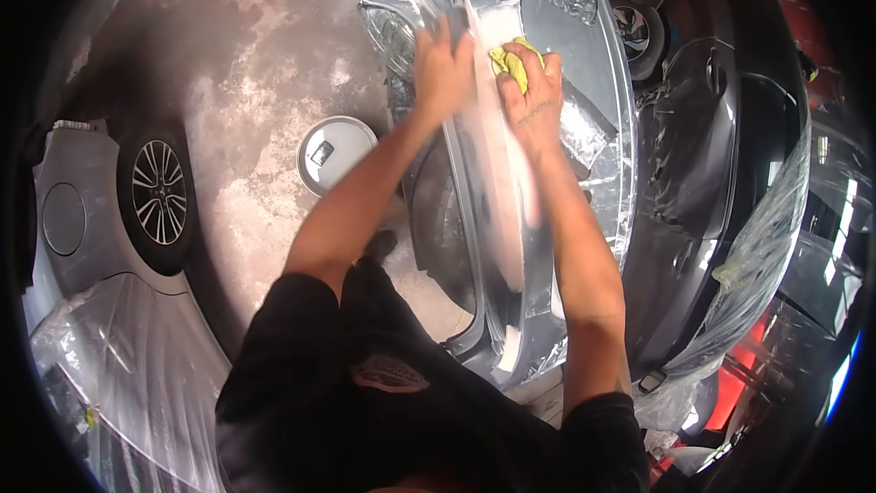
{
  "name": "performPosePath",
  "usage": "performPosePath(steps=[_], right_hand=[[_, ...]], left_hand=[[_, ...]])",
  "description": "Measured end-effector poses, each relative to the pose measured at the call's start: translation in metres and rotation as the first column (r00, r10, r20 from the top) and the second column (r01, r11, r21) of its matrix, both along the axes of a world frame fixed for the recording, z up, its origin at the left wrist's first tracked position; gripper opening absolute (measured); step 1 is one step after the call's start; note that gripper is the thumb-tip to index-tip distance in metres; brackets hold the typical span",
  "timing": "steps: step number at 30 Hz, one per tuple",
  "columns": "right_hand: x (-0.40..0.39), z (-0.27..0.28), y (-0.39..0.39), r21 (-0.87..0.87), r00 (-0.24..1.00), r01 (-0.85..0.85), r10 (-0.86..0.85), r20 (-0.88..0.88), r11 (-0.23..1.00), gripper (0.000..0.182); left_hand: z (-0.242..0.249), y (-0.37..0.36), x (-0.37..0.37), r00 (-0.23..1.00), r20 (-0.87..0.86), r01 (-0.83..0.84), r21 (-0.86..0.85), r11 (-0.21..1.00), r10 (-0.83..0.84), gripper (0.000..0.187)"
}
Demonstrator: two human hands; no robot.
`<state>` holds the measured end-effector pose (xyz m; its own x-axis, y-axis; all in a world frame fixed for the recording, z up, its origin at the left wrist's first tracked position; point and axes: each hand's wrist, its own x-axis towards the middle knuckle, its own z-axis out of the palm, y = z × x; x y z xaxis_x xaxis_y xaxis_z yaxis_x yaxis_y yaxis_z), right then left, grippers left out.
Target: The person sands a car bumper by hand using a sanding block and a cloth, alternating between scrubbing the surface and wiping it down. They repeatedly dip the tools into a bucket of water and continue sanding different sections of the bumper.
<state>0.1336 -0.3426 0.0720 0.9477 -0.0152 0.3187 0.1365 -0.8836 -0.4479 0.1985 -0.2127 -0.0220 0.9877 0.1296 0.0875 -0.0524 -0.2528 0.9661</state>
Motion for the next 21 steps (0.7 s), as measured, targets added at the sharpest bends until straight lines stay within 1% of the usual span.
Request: performPosePath(steps=[1, 2, 3, 5, 6, 7, 8, 10, 11, 13, 14, 16, 18, 19, 20, 21], right_hand=[[0.000, 0.000, 0.001, -0.004, 1.000, 0.004, -0.004, -0.003, 1.000, 0.041], [0.000, 0.003, 0.003, -0.003, 1.000, 0.014, -0.014, -0.010, 1.000, 0.041], [-0.002, 0.006, 0.005, -0.002, 1.000, 0.019, -0.019, -0.016, 1.000, 0.041], [0.000, 0.004, 0.001, -0.002, 1.000, 0.011, -0.011, -0.017, 1.000, 0.041], [0.003, 0.003, 0.001, 0.005, 1.000, 0.016, -0.016, -0.018, 1.000, 0.041], [0.005, 0.004, 0.003, 0.012, 1.000, 0.018, -0.018, -0.011, 1.000, 0.041], [0.000, 0.004, 0.004, 0.019, 1.000, 0.024, -0.024, -0.018, 1.000, 0.041], [0.006, 0.003, 0.003, 0.012, 1.000, 0.017, -0.017, -0.012, 1.000, 0.041], [0.005, 0.001, 0.002, -0.007, 1.000, 0.005, -0.005, 0.008, 1.000, 0.041], [0.001, -0.002, 0.001, -0.023, 1.000, 0.002, -0.002, 0.025, 1.000, 0.041], [0.003, -0.001, 0.000, -0.022, 1.000, 0.010, -0.009, 0.012, 1.000, 0.041], [0.002, 0.003, 0.001, -0.013, 1.000, 0.013, -0.013, 0.002, 1.000, 0.041], [0.005, 0.006, 0.002, 0.005, 1.000, 0.023, -0.023, -0.013, 1.000, 0.041], [-0.001, 0.004, 0.003, 0.010, 0.999, 0.033, -0.033, -0.015, 0.999, 0.041], [0.001, 0.003, 0.003, 0.006, 1.000, 0.014, -0.014, 0.008, 1.000, 0.041], [0.003, 0.003, 0.002, -0.005, 1.000, -0.008, 0.008, 0.026, 1.000, 0.041]], left_hand=[[0.000, 0.012, 0.033, 0.999, -0.048, -0.004, 0.010, 1.000, 0.005, 0.072], [-0.002, 0.017, 0.053, 0.995, -0.098, -0.006, 0.022, 1.000, 0.008, 0.073], [-0.006, 0.012, 0.060, 0.995, -0.103, -0.006, 0.019, 1.000, 0.008, 0.073], [-0.007, 0.004, 0.071, 0.982, -0.137, -0.108, 0.147, 0.983, 0.129, 0.070], [-0.004, -0.003, 0.049, 0.989, -0.091, -0.103, 0.129, 0.986, 0.115, 0.070], [0.005, -0.010, 0.011, 0.995, -0.043, -0.090, 0.111, 0.990, 0.095, 0.070], [0.020, -0.009, -0.023, 0.998, -0.059, -0.017, 0.070, 0.997, 0.021, 0.073], [0.014, -0.007, -0.028, 1.000, 0.011, 0.012, 0.059, 0.998, -0.013, 0.071], [0.008, -0.003, -0.009, 1.000, 0.007, 0.009, 0.047, 0.999, -0.009, 0.071], [-0.006, 0.008, 0.048, 0.997, 0.055, -0.064, 0.018, 0.998, 0.063, 0.068], [-0.007, 0.006, 0.055, 0.997, 0.046, -0.062, 0.016, 0.998, 0.061, 0.068], [0.003, 0.011, 0.061, 0.998, -0.015, -0.055, 0.063, 0.997, 0.056, 0.067], [0.016, 0.000, 0.009, 0.998, -0.031, -0.047, 0.067, 0.997, 0.049, 0.068], [0.022, -0.004, -0.027, 1.000, -0.017, -0.009, 0.065, 0.998, 0.010, 0.068], [0.021, -0.007, -0.039, 1.000, 0.005, 0.019, 0.057, 0.998, -0.019, 0.068], [0.008, -0.008, -0.031, 0.998, 0.067, 0.004, 0.062, 0.998, -0.008, 0.069]])
